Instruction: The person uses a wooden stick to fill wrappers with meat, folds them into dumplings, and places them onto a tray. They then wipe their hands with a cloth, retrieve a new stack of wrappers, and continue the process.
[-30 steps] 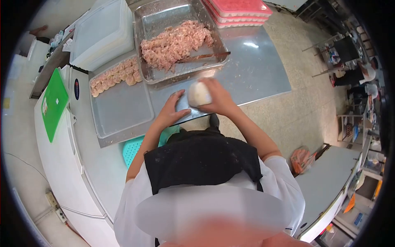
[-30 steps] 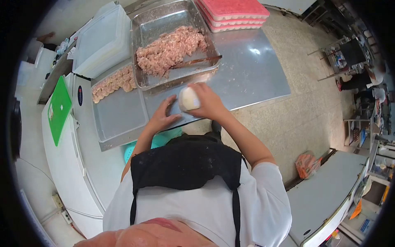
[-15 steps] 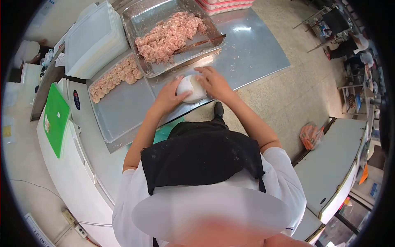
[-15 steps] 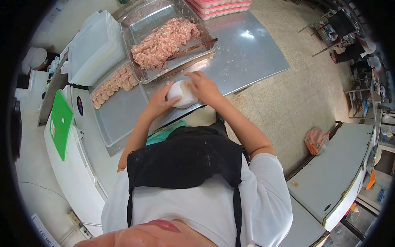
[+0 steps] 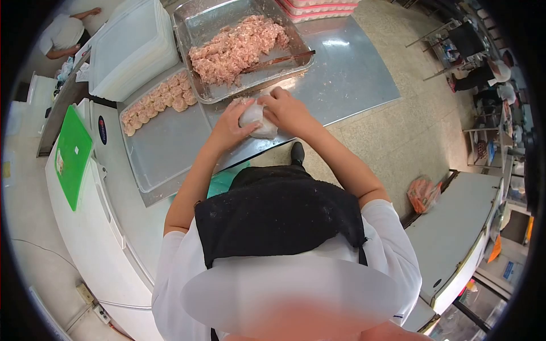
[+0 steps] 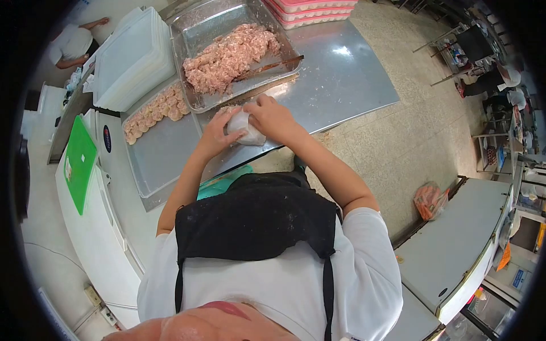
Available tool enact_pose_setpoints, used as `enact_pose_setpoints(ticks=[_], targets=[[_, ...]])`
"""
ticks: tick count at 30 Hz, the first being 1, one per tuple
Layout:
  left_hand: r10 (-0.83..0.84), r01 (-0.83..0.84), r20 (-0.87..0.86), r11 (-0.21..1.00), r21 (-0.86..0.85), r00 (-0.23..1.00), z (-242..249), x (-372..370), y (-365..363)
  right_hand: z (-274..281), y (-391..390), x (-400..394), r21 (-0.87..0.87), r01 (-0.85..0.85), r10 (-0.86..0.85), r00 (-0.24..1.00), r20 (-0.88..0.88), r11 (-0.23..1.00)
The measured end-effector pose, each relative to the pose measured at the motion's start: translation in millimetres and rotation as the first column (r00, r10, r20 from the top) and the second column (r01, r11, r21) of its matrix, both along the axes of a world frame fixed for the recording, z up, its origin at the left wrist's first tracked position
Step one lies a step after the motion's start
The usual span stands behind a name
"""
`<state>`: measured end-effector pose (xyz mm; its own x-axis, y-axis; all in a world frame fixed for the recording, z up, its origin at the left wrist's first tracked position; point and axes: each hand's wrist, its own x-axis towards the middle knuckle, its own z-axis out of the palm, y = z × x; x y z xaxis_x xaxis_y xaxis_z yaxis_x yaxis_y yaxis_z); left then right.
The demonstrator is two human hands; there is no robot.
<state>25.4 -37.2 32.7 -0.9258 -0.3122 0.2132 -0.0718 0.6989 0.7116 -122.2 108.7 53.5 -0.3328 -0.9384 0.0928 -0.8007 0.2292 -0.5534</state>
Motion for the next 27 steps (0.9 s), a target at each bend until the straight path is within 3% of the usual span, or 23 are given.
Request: enact_pose_setpoints(ticks=[2, 6, 8, 9, 11, 12, 14, 15, 17, 18, 20, 21, 22, 25, 27], targets=[[0.037, -0.037, -0.03, 0.999, -0.016, 0.999, -7, -2, 2, -11, -11, -2, -0.255, -0.098, 0.037, 0.971, -0.235, 0.962], [0.054, -0.052, -0.009, 0.982, 0.18, 0.998, 2, 0, -1, -17, -8, -8, -0.346, -0.113, 0.063, 0.986, -0.152, 0.931], [0.089, -0.069, -0.114, 0.984, 0.163, 0.989, 3, 0, 0, -18, 2, -8, -0.293, 0.081, -0.033, 0.986, 0.164, 0.953], [0.091, -0.071, -0.116, 0.984, 0.165, 0.989, 1, -1, 1, -19, 3, -6, -0.291, 0.078, -0.031, 0.986, 0.162, 0.954], [0.067, -0.073, -0.155, 0.997, -0.039, 0.986, -7, -2, 3, -20, 4, 0, -0.307, 0.05, 0.019, 0.976, 0.217, 0.95], [0.07, -0.077, -0.158, 0.996, -0.04, 0.985, -9, -2, 1, -18, 5, 2, -0.308, 0.046, 0.022, 0.977, 0.214, 0.95], [0.111, -0.097, -0.164, 0.991, 0.094, 0.98, -12, -2, -3, -12, 7, 4, -0.243, 0.061, 0.035, 0.928, 0.371, 0.968], [0.113, -0.098, -0.168, 0.991, 0.096, 0.979, -10, 0, -3, -10, 8, 2, -0.242, 0.058, 0.036, 0.93, 0.367, 0.969], [0.201, -0.153, -0.215, 0.964, 0.217, 0.956, -6, 4, 0, -4, 14, -7, -0.328, 0.227, 0.074, 0.712, 0.698, 0.917], [0.203, -0.154, -0.216, 0.963, 0.221, 0.955, -8, 6, 0, 1, 18, -14, -0.325, 0.225, 0.072, 0.713, 0.697, 0.919], [0.199, -0.171, -0.158, 0.97, 0.172, 0.967, -14, 11, 0, 11, 25, -32, -0.156, 0.305, -0.152, 0.78, 0.607, 0.94], [0.198, -0.17, -0.161, 0.971, 0.171, 0.967, -14, 11, 1, 1, 25, -36, -0.186, 0.177, -0.085, 0.905, 0.418, 0.966], [0.187, -0.157, -0.205, 0.975, 0.156, 0.961, -14, 10, 5, -1, 22, -27, -0.188, 0.177, -0.086, 0.906, 0.415, 0.966], [0.149, -0.123, -0.241, 0.985, 0.121, 0.959, -18, 7, 16, -13, 12, 9, -0.239, -0.011, 0.042, 0.991, 0.125, 0.971], [0.121, -0.102, -0.231, 0.99, 0.093, 0.965, -16, 7, 15, -17, 10, 5, -0.255, 0.015, 0.037, 0.98, 0.197, 0.967]])
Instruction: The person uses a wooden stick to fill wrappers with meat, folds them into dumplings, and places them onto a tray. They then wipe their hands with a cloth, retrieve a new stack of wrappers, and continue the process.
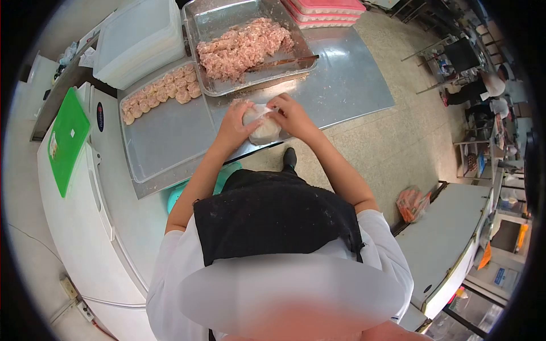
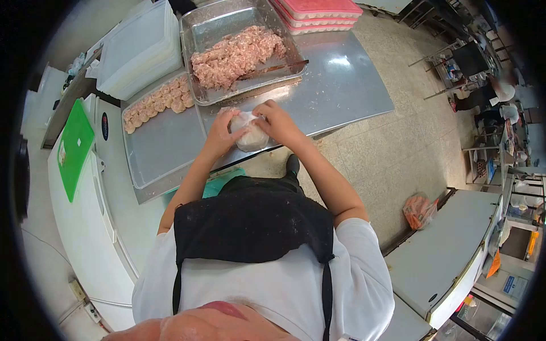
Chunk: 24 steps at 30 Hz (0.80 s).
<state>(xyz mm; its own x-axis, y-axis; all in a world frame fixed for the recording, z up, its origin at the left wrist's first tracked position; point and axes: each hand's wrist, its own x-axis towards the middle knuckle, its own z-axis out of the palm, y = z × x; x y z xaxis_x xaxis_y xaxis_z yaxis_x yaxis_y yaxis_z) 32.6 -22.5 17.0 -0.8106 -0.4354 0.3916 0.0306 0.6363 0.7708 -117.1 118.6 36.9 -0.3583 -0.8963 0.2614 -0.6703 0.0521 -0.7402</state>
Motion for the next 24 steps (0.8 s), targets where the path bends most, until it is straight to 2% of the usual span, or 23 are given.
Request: enact_pose_setpoints(ticks=[1, 2, 6, 7, 8, 9, 11, 12, 14, 15, 16, 17, 18, 20, 21, 23, 24], targets=[[-0.009, 0.004, 0.099, 0.998, 0.058, 0.995, 5, 3, -2, 0, 0, -2, -0.011, 0.013, -0.012, 0.997, 0.08, 1.0], [-0.025, 0.002, 0.196, 0.993, 0.117, 0.98, 7, 6, -3, 0, 2, -5, -0.043, 0.002, 0.001, 0.997, 0.083, 0.999], [0.068, -0.078, 0.081, 0.988, 0.13, 0.994, 5, 4, -17, 4, 4, -20, -0.161, 0.073, -0.051, 0.989, 0.135, 0.984], [0.076, -0.101, 0.107, 0.963, 0.249, 0.991, 6, 4, -20, 0, 5, -27, -0.13, 0.176, -0.118, 0.924, 0.365, 0.976], [0.079, -0.124, 0.136, 0.924, 0.363, 0.988, 6, 6, -22, -5, 8, -35, -0.074, 0.269, -0.18, 0.8, 0.572, 0.96], [0.079, -0.123, 0.134, 0.924, 0.362, 0.988, 8, 9, -22, -17, 13, -48, -0.075, 0.269, -0.18, 0.801, 0.571, 0.96], [0.131, -0.221, 0.201, 0.819, 0.53, 0.971, 13, 16, -23, -41, 25, -75, 0.156, 0.364, -0.395, 0.825, 0.403, 0.918], [0.133, -0.221, 0.199, 0.819, 0.53, 0.971, 10, 19, -28, -39, 31, -78, 0.155, 0.363, -0.394, 0.827, 0.401, 0.919], [0.263, -0.329, 0.204, 0.83, 0.45, 0.943, 4, 24, -39, -36, 39, -79, 0.465, 0.386, -0.556, 0.768, 0.317, 0.797], [0.264, -0.327, 0.199, 0.831, 0.45, 0.944, 7, 22, -38, -37, 39, -74, 0.461, 0.387, -0.555, 0.77, 0.314, 0.798], [0.259, -0.264, 0.05, 0.954, 0.142, 0.964, 12, 20, -34, -41, 37, -66, 0.21, 0.486, -0.523, 0.829, 0.195, 0.848], [0.204, -0.217, -0.088, 0.957, -0.191, 0.975, 15, 16, -29, -45, 34, -58, -0.063, 0.516, -0.512, 0.857, 0.061, 0.855], [0.203, -0.217, -0.089, 0.957, -0.19, 0.975, 13, 7, -20, -50, 29, -48, -0.063, 0.516, -0.513, 0.856, 0.06, 0.854], [0.01, 0.003, 0.05, 0.966, -0.257, 0.999, -2, -12, 5, -57, 18, -26, 0.075, 0.289, -0.297, 0.941, 0.164, 0.954], [0.01, 0.001, 0.043, 0.966, -0.259, 0.999, -11, -17, 8, -57, 14, -19, 0.071, 0.289, -0.297, 0.942, 0.157, 0.955], [-0.07, 0.063, 0.065, 0.993, 0.103, 0.995, -27, -26, 13, -53, 11, -13, 0.086, 0.335, -0.344, 0.93, 0.129, 0.938], [-0.044, 0.029, 0.109, 0.991, 0.133, 0.993, -23, -26, 14, -39, 13, -10, 0.206, 0.335, -0.381, 0.886, 0.262, 0.919]])
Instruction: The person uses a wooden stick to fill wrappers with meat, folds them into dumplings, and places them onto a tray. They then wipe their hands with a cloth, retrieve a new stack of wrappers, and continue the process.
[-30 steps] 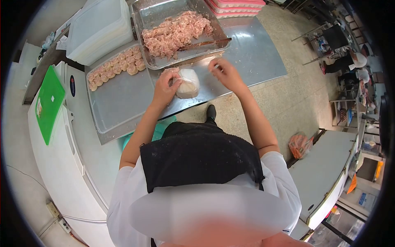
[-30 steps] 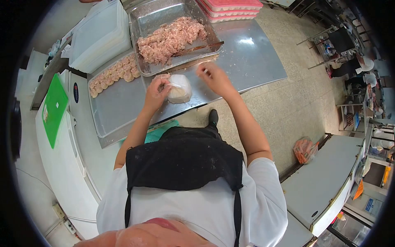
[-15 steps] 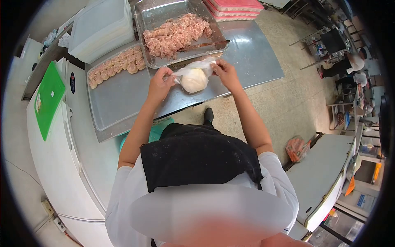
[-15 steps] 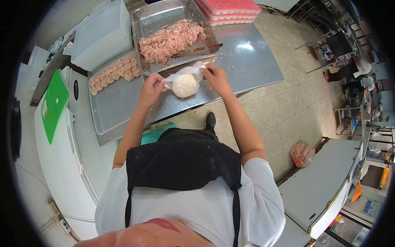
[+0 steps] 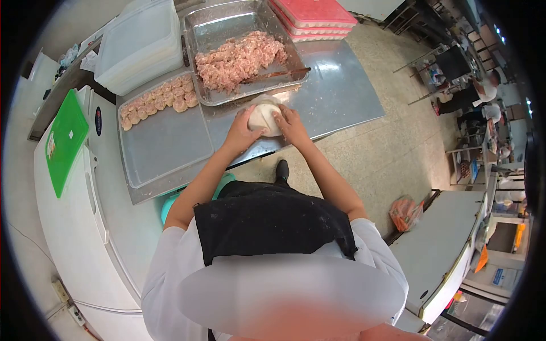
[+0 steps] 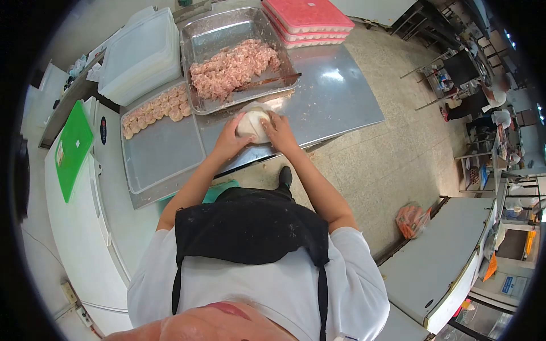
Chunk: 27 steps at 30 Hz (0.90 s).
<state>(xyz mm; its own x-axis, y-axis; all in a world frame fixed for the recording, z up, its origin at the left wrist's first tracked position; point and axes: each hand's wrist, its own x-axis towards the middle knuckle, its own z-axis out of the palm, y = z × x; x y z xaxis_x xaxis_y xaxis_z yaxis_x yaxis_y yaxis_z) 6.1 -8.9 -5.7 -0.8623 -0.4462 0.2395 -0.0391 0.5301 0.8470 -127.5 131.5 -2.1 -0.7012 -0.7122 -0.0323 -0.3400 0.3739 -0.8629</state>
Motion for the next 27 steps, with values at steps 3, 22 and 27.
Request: enact_pose_setpoints(ticks=[3, 22, 27], targets=[[0.021, -0.036, 0.175, 0.996, 0.08, 0.984, 14, 8, 2, -1, 5, -17, 0.067, -0.171, 0.16, 0.976, 0.146, 0.983], [-0.042, 0.027, -0.015, 0.842, -0.538, 0.999, 46, 18, 2, 58, 7, -2, -0.122, -0.16, 0.009, 0.638, -0.77, 0.98], [-0.207, 0.233, 0.136, 0.948, -0.216, 0.969, 18, -10, -9, 31, 10, 10, -0.012, -0.102, 0.09, 0.928, -0.362, 0.995]])
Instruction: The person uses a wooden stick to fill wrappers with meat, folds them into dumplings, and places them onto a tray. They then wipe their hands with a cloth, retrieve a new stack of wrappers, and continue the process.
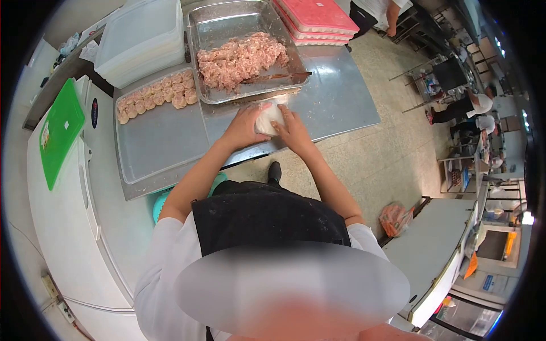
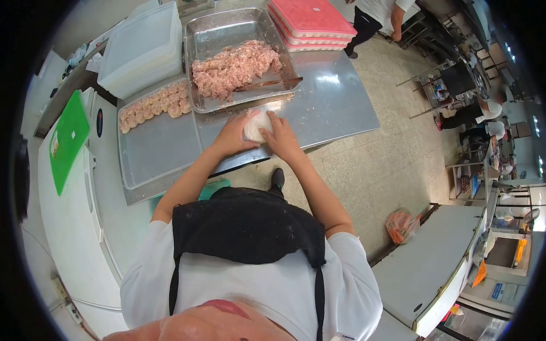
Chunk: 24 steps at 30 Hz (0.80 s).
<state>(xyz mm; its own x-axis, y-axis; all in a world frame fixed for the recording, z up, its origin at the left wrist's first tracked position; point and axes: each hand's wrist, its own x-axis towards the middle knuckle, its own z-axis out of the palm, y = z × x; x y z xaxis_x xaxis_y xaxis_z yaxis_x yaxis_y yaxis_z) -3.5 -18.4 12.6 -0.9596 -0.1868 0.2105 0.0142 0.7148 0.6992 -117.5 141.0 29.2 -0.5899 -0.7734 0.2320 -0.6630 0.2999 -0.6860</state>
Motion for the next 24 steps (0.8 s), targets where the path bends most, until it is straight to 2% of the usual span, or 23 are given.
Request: enact_pose_setpoints(ticks=[1, 3, 7, 9, 10, 12, 16, 18, 19, 21, 22, 24], targets=[[-0.001, 0.001, -0.003, 1.0, 0.001, 1.0, -1, -2, -2, 0, 1, 0, 0.001, 0.001, -0.001, 1.0, -0.003, 1.0], [-0.04, 0.045, -0.055, 0.995, 0.092, 0.998, -1, -3, -5, 4, 2, 1, 0.125, -0.018, 0.007, 0.996, 0.085, 0.992], [-0.002, 0.003, -0.005, 0.993, 0.115, 1.0, -7, 3, 2, 4, -4, 5, 0.181, -0.024, 0.02, 0.999, 0.025, 0.983], [0.179, -0.16, -0.094, 0.971, 0.177, 0.979, -17, -1, 7, 7, -10, 3, 0.02, -0.003, 0.008, 0.97, -0.243, 1.0], [0.182, -0.163, -0.095, 0.97, 0.179, 0.979, -19, 2, 7, 5, -11, 0, 0.023, -0.006, 0.012, 0.97, -0.244, 1.0], [0.106, -0.076, -0.11, 0.966, 0.246, 0.988, -19, 13, 4, 3, -14, -2, -0.05, -0.038, 0.01, 0.884, -0.467, 0.998], [0.192, -0.173, -0.044, 0.947, 0.27, 0.981, -13, 19, 4, 24, -8, 11, -0.128, -0.136, 0.042, 0.829, -0.557, 0.983], [0.192, -0.204, -0.09, 0.967, -0.15, 0.977, -9, 16, 2, 36, -3, 20, -0.103, -0.269, 0.165, 0.806, -0.569, 0.957], [0.192, -0.204, -0.091, 0.968, -0.148, 0.977, -6, 17, 2, 35, 0, 21, -0.101, -0.269, 0.166, 0.805, -0.57, 0.958], [0.121, -0.131, -0.051, 0.948, -0.29, 0.991, -3, 21, 1, 32, 8, 23, -0.067, -0.409, 0.353, 0.849, -0.394, 0.91], [0.12, -0.13, -0.051, 0.948, -0.289, 0.991, -5, 23, -1, 31, 14, 24, -0.065, -0.408, 0.352, 0.849, -0.394, 0.911], [0.111, -0.096, 0.041, 0.959, -0.265, 0.993, -10, 28, -6, 31, 33, 19, 0.106, -0.447, 0.459, 0.873, -0.162, 0.888]])
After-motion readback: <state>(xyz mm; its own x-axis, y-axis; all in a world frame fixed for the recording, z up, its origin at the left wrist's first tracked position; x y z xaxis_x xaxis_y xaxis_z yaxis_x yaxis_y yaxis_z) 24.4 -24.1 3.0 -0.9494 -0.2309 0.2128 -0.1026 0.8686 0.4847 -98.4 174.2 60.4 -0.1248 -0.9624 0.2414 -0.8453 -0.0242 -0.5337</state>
